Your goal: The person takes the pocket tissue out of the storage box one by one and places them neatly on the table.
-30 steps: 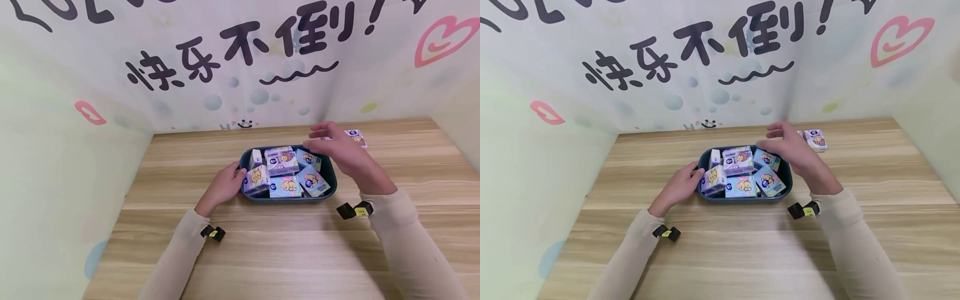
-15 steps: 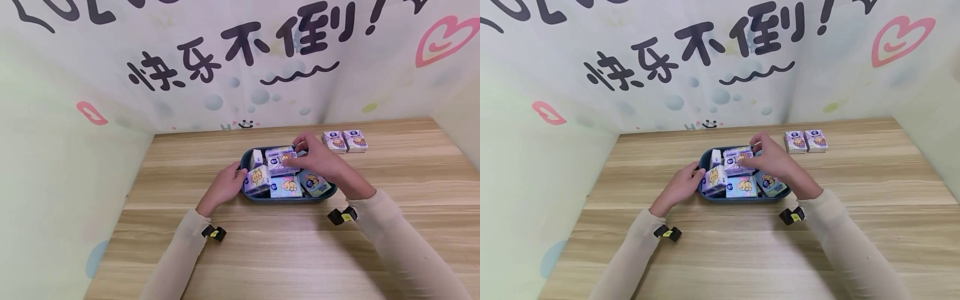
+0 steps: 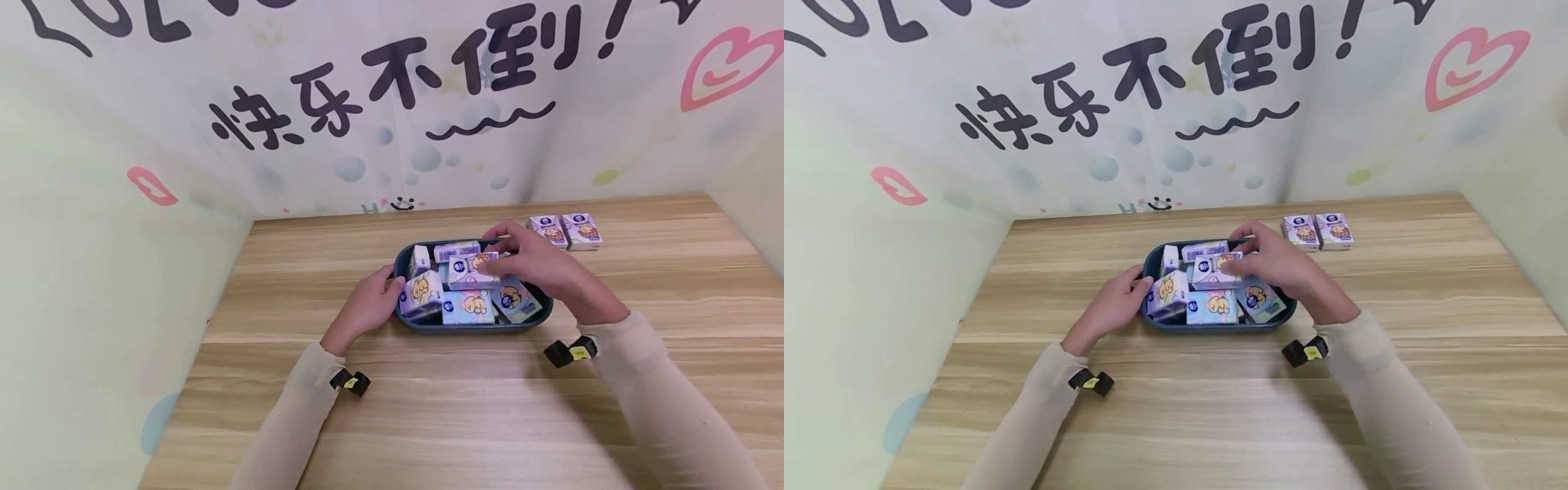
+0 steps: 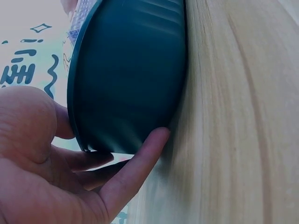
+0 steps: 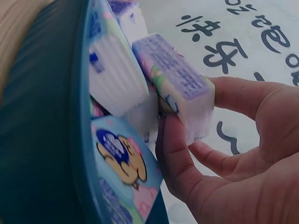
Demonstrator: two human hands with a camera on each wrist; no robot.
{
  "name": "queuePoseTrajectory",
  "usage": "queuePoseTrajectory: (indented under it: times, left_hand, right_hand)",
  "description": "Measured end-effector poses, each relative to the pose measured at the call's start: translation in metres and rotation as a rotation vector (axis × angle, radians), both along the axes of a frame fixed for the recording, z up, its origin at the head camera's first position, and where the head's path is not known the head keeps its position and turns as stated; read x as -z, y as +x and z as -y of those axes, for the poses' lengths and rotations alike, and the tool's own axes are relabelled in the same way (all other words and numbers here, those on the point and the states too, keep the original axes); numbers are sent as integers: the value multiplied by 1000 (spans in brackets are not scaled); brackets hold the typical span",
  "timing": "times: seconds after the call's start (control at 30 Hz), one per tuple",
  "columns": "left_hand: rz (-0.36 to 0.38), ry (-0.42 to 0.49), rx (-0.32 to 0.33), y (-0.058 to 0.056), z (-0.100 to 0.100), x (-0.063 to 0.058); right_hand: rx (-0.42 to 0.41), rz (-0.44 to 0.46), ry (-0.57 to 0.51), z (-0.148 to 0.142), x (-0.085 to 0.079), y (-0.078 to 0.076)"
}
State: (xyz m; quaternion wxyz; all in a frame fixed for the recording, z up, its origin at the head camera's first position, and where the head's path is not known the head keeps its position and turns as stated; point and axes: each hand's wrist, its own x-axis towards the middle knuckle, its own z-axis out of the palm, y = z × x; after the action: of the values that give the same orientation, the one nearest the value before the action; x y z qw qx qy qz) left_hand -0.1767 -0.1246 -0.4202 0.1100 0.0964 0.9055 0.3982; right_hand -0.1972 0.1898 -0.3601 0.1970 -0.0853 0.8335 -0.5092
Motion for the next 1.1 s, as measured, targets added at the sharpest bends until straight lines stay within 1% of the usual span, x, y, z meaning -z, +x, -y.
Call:
queuePoseTrajectory:
  times: [0.1, 0.3, 0.5, 0.63, 0.7, 0.73, 0.8, 0.93, 1.0, 1.03, 1.1]
  left_hand:
    - [8, 3, -1, 0, -1, 1]
    - [14, 4, -4, 0, -3, 1]
    - [34, 8, -17, -1, -4, 2]
    - [49, 11, -24, -1, -5, 2]
    - [56, 11, -31, 0, -5, 2]
    - [58, 13, -35, 0, -5, 1]
    - [59, 12, -38, 0, -5, 1]
    - [54, 3, -36, 0, -5, 1]
    - [57, 2, -38, 0, -5, 2]
    - [57, 2, -38, 0, -5, 1]
    - [60, 3, -39, 0, -4, 1]
  right_hand:
    - [20, -4, -4, -8, 1, 0]
    - [52, -15, -96, -26, 3, -1]
    - [87, -34, -144, -45, 1, 1]
    - [117, -31, -196, -59, 1, -2]
    - [132, -24, -236, -67, 1, -4]
    - [149, -25, -254, -71, 2, -6]
    - [181, -8, -325, -81, 2, -8]
    - [258, 10, -400, -101, 4, -12]
    - [278, 30, -463, -112, 7, -14]
    - [292, 29, -464, -117, 8, -15]
    - [307, 53, -546, -127, 12, -17]
